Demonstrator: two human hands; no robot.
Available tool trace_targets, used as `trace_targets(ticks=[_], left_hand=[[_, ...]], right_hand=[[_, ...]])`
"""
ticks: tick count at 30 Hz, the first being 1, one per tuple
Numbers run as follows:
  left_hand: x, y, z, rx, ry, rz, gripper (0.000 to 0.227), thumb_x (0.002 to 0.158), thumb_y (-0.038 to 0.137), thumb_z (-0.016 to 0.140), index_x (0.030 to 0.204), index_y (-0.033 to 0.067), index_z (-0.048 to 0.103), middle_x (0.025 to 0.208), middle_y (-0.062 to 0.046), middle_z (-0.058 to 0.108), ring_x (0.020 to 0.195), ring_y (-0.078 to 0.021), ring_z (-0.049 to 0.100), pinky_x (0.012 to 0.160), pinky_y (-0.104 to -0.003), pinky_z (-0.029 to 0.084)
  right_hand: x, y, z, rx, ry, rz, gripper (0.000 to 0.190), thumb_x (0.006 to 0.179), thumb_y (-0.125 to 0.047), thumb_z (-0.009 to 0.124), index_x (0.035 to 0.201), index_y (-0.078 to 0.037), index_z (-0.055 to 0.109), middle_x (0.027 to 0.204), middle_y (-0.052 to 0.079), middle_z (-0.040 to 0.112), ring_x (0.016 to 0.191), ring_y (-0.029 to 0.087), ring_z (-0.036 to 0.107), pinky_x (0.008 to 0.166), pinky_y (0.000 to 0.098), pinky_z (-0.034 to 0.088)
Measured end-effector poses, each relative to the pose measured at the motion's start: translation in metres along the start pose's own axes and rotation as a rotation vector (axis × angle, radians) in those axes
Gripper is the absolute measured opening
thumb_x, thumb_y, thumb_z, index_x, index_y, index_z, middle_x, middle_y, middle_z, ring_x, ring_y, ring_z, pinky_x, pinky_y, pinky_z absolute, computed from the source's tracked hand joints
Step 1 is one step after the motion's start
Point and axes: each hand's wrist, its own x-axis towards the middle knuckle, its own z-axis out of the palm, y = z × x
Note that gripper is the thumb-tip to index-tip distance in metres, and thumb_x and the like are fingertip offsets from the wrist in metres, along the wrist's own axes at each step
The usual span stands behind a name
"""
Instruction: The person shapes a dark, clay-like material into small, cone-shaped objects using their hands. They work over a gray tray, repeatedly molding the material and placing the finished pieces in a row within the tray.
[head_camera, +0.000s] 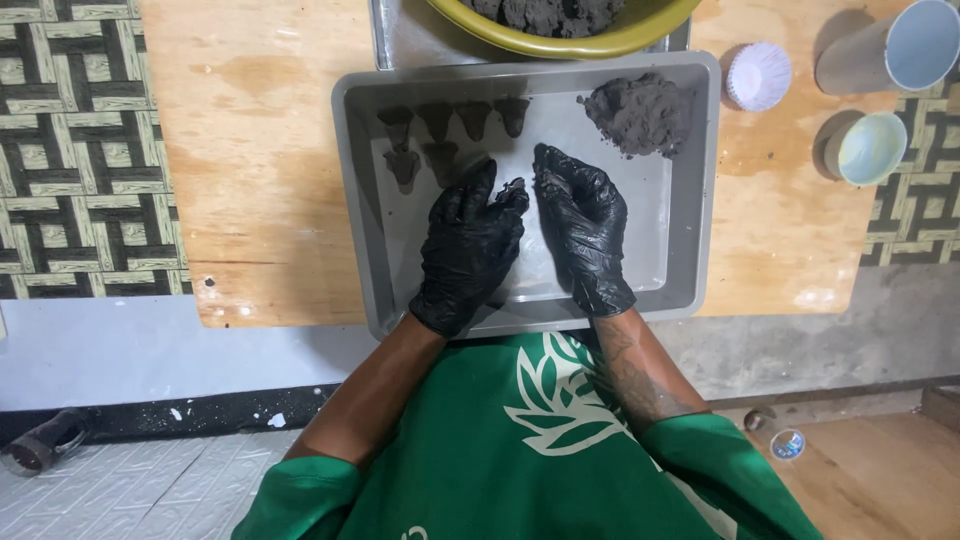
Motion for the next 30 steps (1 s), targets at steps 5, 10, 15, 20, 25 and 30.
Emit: trace_targets(ticks=[5, 10, 15, 20, 25, 30], left_hand=[[0.001, -0.007, -0.023, -0.175, -0.105, 0.022, 0.034, 0.105, 0.032, 0.053, 0.136, 0.0249, 0.066, 0.146, -0.008, 0.059, 0.138, -0.026, 0.049, 0.117, -0.039, 0.034], [0.004, -0.006, -0.022, -0.184, -0.077, -0.03, 0.033, 0.103, 0.039, 0.063, 0.129, 0.0211, 0.072, 0.134, -0.015, 0.066, 0.129, -0.0326, 0.057, 0.112, -0.049, 0.038], [-0.003, 0.001, 0.0, -0.021, 0.043, -0.085, 0.03, 0.096, 0.05, 0.06, 0.124, 0.0462, 0.072, 0.148, -0.005, 0.055, 0.128, -0.0285, 0.057, 0.112, -0.05, 0.042], [-0.005, -0.003, -0.001, -0.098, 0.062, -0.055, 0.029, 0.101, 0.048, 0.056, 0.119, 0.0375, 0.076, 0.149, -0.011, 0.054, 0.131, -0.032, 0.056, 0.114, -0.053, 0.04], [0.008, 0.003, -0.014, -0.041, 0.058, -0.06, 0.036, 0.097, 0.043, 0.057, 0.129, 0.0374, 0.072, 0.146, -0.014, 0.056, 0.13, -0.0354, 0.057, 0.112, -0.056, 0.042], [0.005, 0.002, -0.016, -0.207, 0.026, -0.147, 0.041, 0.11, 0.037, 0.043, 0.141, 0.0215, 0.067, 0.15, -0.016, 0.051, 0.139, -0.0302, 0.049, 0.122, -0.043, 0.028]], right_hand=[[0.004, 0.011, -0.004, 0.005, -0.003, -0.017, 0.02, 0.09, -0.007, 0.078, 0.109, -0.006, 0.071, 0.111, 0.021, 0.075, 0.108, 0.03, 0.073, 0.083, 0.0394, 0.067], [0.004, 0.008, -0.002, 0.063, -0.007, 0.002, 0.022, 0.09, -0.006, 0.078, 0.11, -0.004, 0.069, 0.111, 0.024, 0.074, 0.11, 0.034, 0.073, 0.085, 0.0398, 0.066], [0.004, 0.008, -0.003, 0.015, -0.016, -0.001, 0.019, 0.091, -0.009, 0.077, 0.109, -0.006, 0.07, 0.11, 0.02, 0.075, 0.108, 0.027, 0.073, 0.084, 0.0384, 0.065], [0.004, 0.008, -0.003, 0.032, -0.004, 0.004, 0.018, 0.09, -0.007, 0.078, 0.106, -0.008, 0.071, 0.11, 0.021, 0.075, 0.107, 0.03, 0.074, 0.083, 0.0381, 0.067], [0.0, 0.005, 0.001, 0.135, 0.005, -0.004, 0.017, 0.091, -0.003, 0.076, 0.107, -0.004, 0.07, 0.111, 0.024, 0.074, 0.111, 0.034, 0.073, 0.086, 0.0385, 0.066], [-0.001, 0.005, -0.002, 0.063, -0.047, -0.067, 0.017, 0.093, -0.005, 0.074, 0.11, -0.004, 0.069, 0.112, 0.023, 0.074, 0.113, 0.032, 0.071, 0.089, 0.0405, 0.064]])
